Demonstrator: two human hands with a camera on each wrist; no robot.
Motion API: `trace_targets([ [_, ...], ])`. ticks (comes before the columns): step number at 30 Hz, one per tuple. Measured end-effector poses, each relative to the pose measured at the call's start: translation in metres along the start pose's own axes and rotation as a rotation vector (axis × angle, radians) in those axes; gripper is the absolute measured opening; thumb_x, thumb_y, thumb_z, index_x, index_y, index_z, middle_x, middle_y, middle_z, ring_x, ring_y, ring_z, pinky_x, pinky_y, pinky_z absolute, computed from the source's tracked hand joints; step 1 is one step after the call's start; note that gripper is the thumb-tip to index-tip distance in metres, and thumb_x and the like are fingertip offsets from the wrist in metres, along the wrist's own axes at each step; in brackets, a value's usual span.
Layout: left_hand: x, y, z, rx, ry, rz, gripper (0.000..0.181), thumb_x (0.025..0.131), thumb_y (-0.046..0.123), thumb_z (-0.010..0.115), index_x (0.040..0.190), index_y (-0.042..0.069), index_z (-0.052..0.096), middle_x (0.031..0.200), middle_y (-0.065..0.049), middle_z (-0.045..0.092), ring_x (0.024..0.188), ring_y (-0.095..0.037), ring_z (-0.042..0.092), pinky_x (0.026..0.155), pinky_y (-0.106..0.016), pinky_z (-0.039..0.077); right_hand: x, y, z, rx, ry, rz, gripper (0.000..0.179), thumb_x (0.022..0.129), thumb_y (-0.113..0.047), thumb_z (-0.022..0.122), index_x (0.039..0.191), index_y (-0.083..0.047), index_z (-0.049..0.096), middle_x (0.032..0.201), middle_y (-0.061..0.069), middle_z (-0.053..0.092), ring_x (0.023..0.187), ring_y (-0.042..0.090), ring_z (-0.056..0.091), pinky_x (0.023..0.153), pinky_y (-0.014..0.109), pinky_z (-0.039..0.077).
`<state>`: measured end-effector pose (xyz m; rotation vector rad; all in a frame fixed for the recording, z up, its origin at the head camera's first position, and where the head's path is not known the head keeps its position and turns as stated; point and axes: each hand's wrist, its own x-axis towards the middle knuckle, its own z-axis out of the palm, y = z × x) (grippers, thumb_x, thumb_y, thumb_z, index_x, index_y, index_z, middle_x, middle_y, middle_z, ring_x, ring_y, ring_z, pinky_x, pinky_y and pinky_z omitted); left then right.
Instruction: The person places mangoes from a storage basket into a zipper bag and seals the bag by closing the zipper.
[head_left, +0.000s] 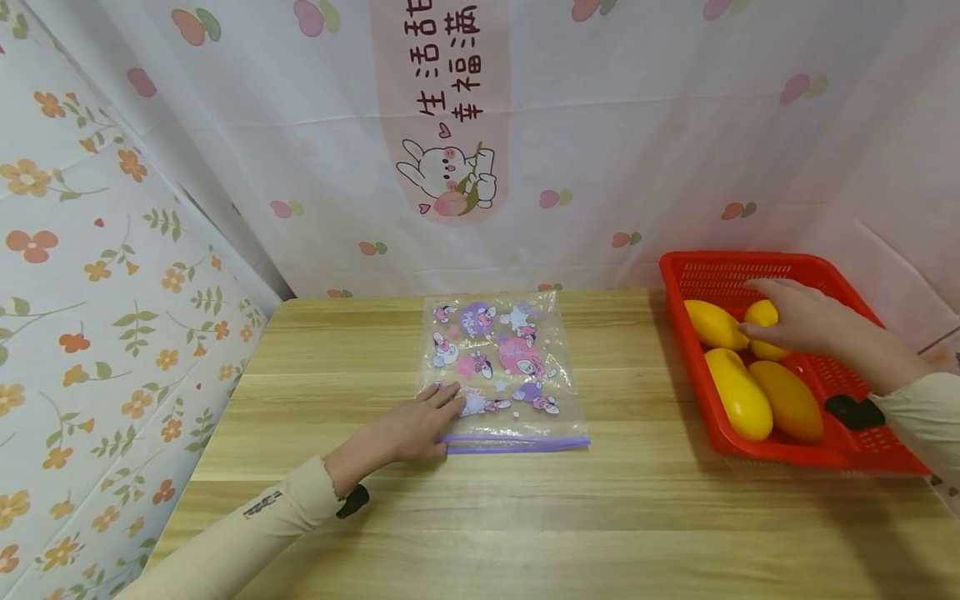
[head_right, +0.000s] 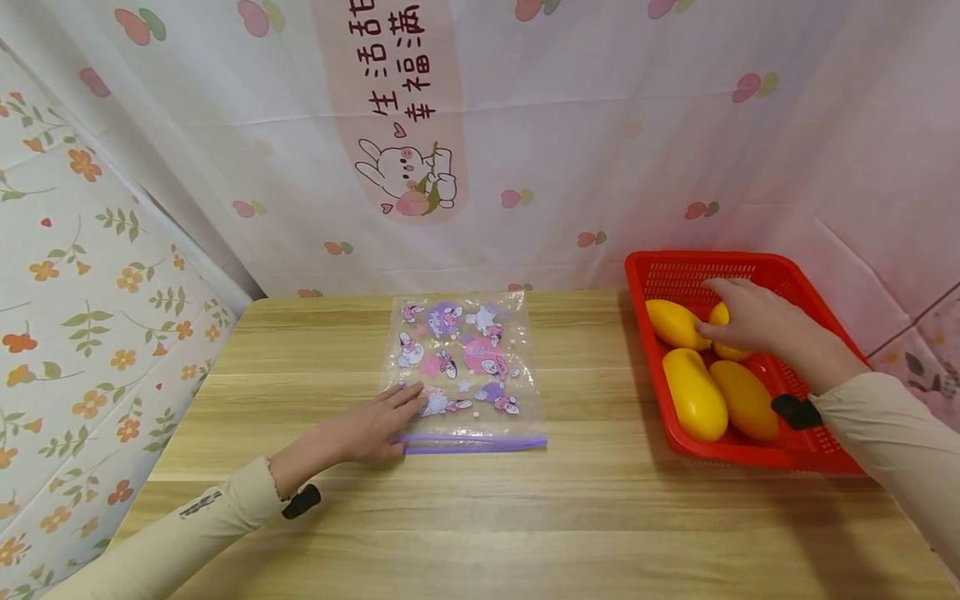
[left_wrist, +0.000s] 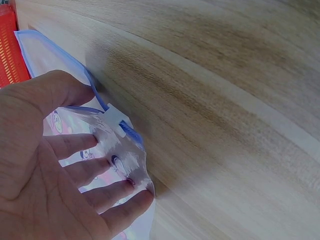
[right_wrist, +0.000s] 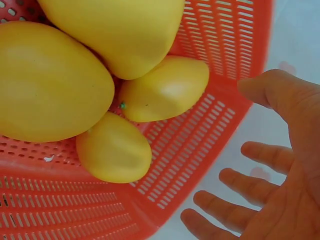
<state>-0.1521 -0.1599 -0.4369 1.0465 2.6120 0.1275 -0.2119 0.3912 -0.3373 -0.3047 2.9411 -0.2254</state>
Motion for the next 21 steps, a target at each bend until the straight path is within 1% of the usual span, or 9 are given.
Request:
trace_targets([
  [5,0.001,0.0,0.0,0.005,-0.001,-0.003,0.07,0.094,0.022,0.071,0.152,-0.003,0.04,0.16,-0.025,0.028,0.145,-0.047,0.027,0.116,-0.053,0.028,0.005,0.006,0.007,0.012,-0.02,-0.009,0.081,0.089,-0.027,0.078,0.143,0.016,0.036,0.137,0.045,0.039,0.124,0.061,0.037,0.094,0.077,0.037],
  [11,0.001,0.001,-0.001,-0.001,-0.001,-0.004,0.07,0.094,0.022,0.071,0.152,-0.003,0.04,0.16,-0.025,0.028,0.145,-0.047,0.026,0.116,-0.053,0.027,0.008,0.01,0.015,0.015,-0.035,-0.029,0.077,0.089,-0.027,0.079,0.141,0.013,0.039,0.134,0.044,0.044,0.12,0.06,0.042,0.092,0.076,0.04],
  [14,0.001,0.001,-0.002,-0.003,-0.003,-0.006,0.07,0.094,0.021,0.07,0.152,-0.003,0.039,0.161,-0.025,0.028,0.146,-0.046,0.026,0.117,-0.053,0.026,0.008,0.009,0.016,0.021,-0.048,-0.038,0.077,0.089,-0.03,0.079,0.141,0.012,0.04,0.131,0.043,0.047,0.117,0.059,0.045,0.09,0.075,0.042],
  [17,0.001,0.002,-0.002,-0.004,-0.007,-0.015,0.07,0.095,0.022,0.069,0.153,-0.002,0.039,0.161,-0.024,0.027,0.145,-0.047,0.026,0.116,-0.054,0.027,0.008,0.007,0.017,0.034,-0.058,-0.051,0.075,0.09,-0.031,0.078,0.14,0.012,0.041,0.129,0.042,0.05,0.114,0.058,0.048,0.09,0.074,0.043],
  [21,0.001,0.002,-0.001,0.0,-0.01,-0.021,0.07,0.095,0.023,0.07,0.153,-0.002,0.039,0.161,-0.024,0.027,0.144,-0.048,0.027,0.115,-0.055,0.029,0.007,0.003,0.021,0.051,-0.066,-0.063,0.073,0.09,-0.03,0.078,0.138,0.013,0.043,0.124,0.04,0.055,0.106,0.052,0.055,0.088,0.071,0.047],
])
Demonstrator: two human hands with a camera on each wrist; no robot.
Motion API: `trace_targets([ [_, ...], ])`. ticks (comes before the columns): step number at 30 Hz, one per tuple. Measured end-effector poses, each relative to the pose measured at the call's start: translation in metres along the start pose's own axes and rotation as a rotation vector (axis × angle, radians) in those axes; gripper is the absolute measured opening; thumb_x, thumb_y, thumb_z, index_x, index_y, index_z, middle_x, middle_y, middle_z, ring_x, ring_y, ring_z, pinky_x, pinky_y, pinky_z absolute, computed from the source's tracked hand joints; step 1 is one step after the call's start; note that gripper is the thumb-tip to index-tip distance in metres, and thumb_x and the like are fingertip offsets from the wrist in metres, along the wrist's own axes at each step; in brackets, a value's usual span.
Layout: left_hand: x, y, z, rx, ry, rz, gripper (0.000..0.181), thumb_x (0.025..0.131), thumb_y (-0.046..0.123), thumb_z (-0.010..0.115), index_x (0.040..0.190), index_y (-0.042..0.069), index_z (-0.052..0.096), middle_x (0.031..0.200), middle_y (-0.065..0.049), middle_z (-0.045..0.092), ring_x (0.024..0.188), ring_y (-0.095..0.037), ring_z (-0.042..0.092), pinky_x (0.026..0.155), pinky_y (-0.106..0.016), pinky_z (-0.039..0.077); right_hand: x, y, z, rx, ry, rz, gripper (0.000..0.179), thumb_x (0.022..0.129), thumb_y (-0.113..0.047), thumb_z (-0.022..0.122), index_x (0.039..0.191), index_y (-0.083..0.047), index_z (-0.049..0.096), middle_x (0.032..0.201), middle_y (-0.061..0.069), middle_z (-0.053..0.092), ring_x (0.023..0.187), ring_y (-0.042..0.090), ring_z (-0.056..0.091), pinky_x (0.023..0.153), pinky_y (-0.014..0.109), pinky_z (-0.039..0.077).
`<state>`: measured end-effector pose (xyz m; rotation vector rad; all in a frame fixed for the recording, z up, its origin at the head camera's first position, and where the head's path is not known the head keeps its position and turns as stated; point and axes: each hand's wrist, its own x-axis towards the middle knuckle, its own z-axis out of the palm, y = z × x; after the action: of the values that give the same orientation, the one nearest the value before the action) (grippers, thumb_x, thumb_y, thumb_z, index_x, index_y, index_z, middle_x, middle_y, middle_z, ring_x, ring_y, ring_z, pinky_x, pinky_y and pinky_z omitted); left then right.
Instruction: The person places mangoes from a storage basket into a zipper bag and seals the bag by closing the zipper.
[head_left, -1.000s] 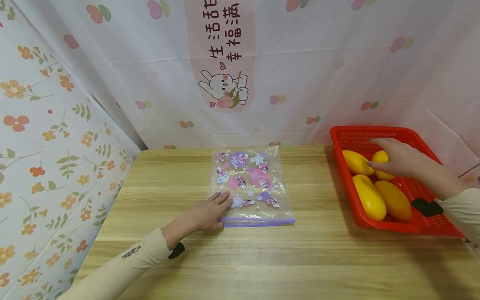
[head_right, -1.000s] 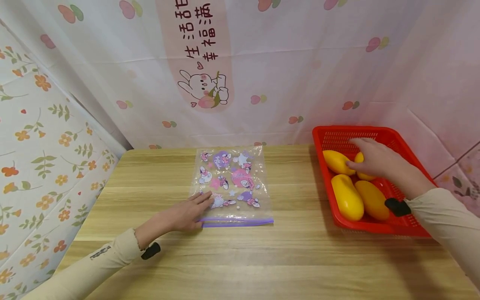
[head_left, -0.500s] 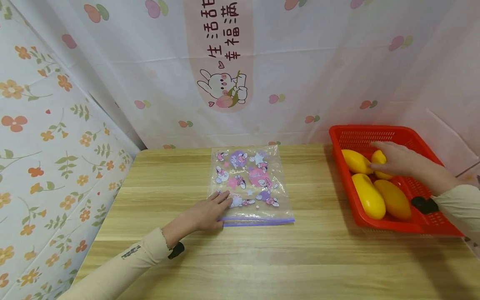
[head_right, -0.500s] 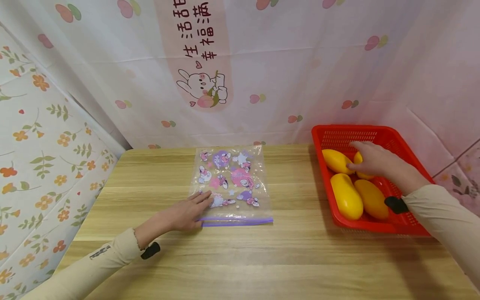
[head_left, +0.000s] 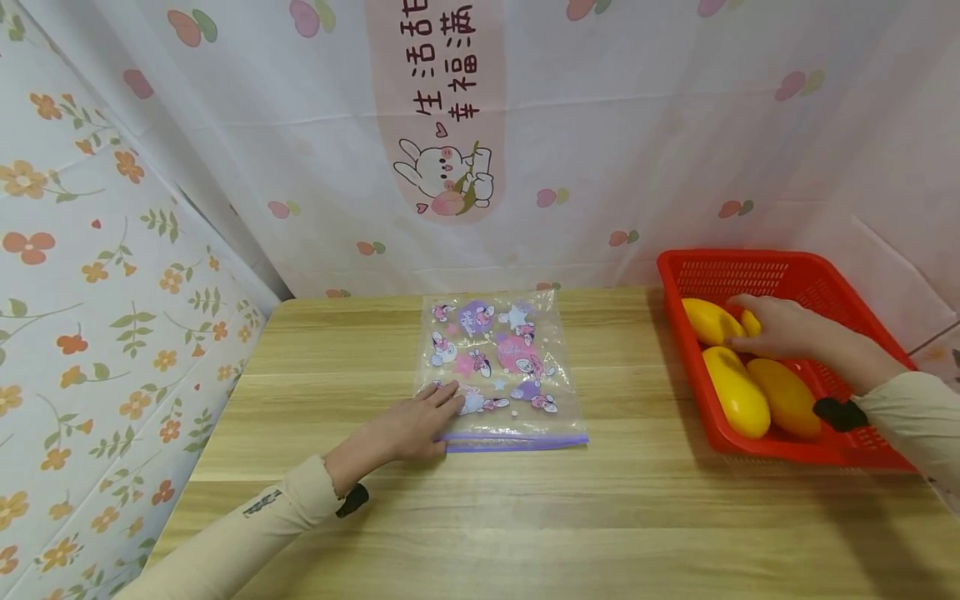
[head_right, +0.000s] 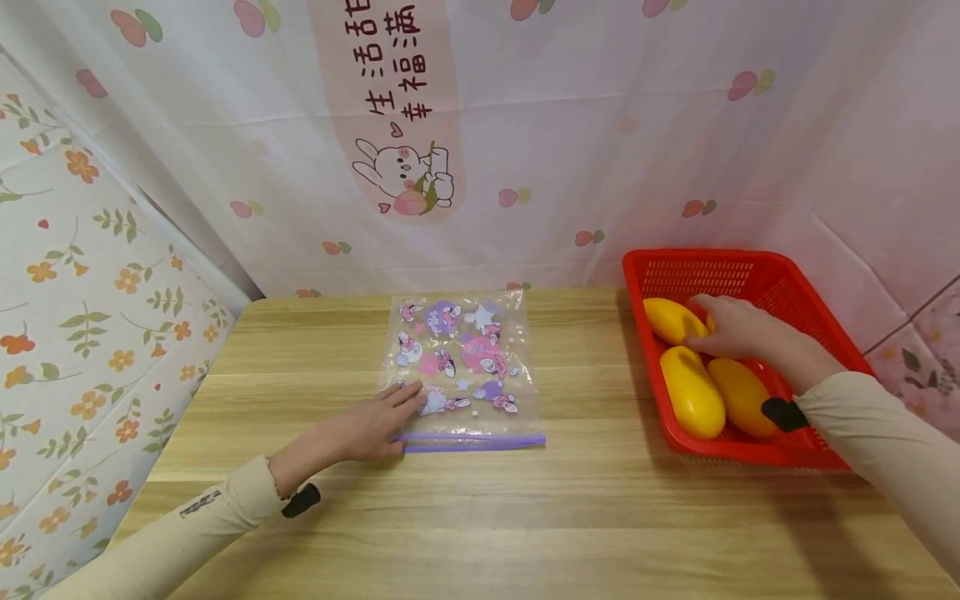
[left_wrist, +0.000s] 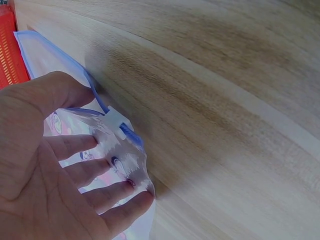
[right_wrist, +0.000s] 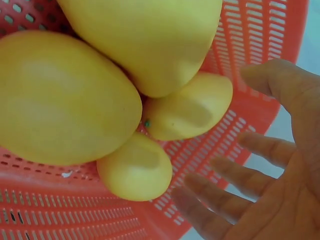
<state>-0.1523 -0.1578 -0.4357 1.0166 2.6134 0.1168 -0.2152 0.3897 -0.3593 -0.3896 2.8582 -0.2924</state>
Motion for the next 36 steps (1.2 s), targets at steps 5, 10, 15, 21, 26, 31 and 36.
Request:
trace_targets([
  [5,0.0,-0.001,0.001,0.001,0.003,0.0,0.07,0.095,0.023,0.071,0.153,-0.001,0.04,0.161,-0.024,0.028,0.144,-0.049,0.028,0.113,-0.057,0.032,-0.001,-0.007,0.004,0.005,-0.009,-0.002,0.075,0.089,-0.032,0.079,0.137,0.014,0.045,0.117,0.034,0.06,0.096,0.043,0.058,0.082,0.065,0.052],
  [10,0.0,-0.002,0.002,-0.002,0.005,0.002,0.07,0.095,0.022,0.071,0.153,-0.001,0.04,0.161,-0.024,0.027,0.143,-0.05,0.029,0.111,-0.059,0.034,-0.003,-0.012,0.006,-0.005,-0.009,-0.015,0.074,0.089,-0.032,0.079,0.136,0.015,0.046,0.116,0.034,0.06,0.1,0.046,0.058,0.082,0.065,0.052],
  [15,0.0,-0.002,0.003,-0.007,0.005,0.002,0.07,0.095,0.023,0.071,0.153,-0.001,0.04,0.161,-0.023,0.027,0.143,-0.05,0.028,0.11,-0.059,0.034,-0.003,-0.014,0.008,0.015,-0.029,-0.016,0.073,0.088,-0.031,0.079,0.135,0.014,0.047,0.114,0.032,0.062,0.099,0.043,0.059,0.082,0.063,0.053],
  [21,0.001,-0.003,0.003,0.005,0.012,0.009,0.07,0.094,0.022,0.071,0.153,-0.002,0.04,0.161,-0.024,0.028,0.143,-0.05,0.029,0.11,-0.059,0.035,-0.004,-0.016,0.011,0.012,-0.027,-0.045,0.069,0.088,-0.032,0.08,0.131,0.014,0.051,0.103,0.023,0.065,0.089,0.036,0.06,0.082,0.06,0.053],
  [26,0.002,-0.002,0.002,0.008,0.005,-0.001,0.07,0.095,0.023,0.071,0.153,-0.001,0.04,0.162,-0.023,0.027,0.143,-0.05,0.028,0.111,-0.058,0.035,-0.004,-0.02,0.015,0.014,-0.024,-0.041,0.069,0.088,-0.031,0.08,0.129,0.016,0.051,0.102,0.027,0.066,0.094,0.045,0.063,0.081,0.059,0.055],
  [31,0.001,-0.002,0.001,0.002,0.008,0.0,0.07,0.095,0.023,0.071,0.153,-0.001,0.04,0.161,-0.023,0.027,0.143,-0.05,0.028,0.111,-0.058,0.034,-0.003,-0.025,0.018,0.007,-0.039,-0.021,0.067,0.086,-0.029,0.08,0.125,0.017,0.052,0.1,0.026,0.068,0.09,0.042,0.063,0.08,0.06,0.054],
  [36,0.001,-0.001,0.001,-0.002,0.008,0.003,0.07,0.094,0.022,0.071,0.152,-0.001,0.04,0.161,-0.024,0.027,0.143,-0.05,0.028,0.112,-0.058,0.033,-0.004,-0.033,0.019,0.003,-0.074,0.012,0.073,0.083,-0.032,0.081,0.126,0.019,0.051,0.097,0.024,0.067,0.084,0.036,0.062,0.079,0.059,0.054],
])
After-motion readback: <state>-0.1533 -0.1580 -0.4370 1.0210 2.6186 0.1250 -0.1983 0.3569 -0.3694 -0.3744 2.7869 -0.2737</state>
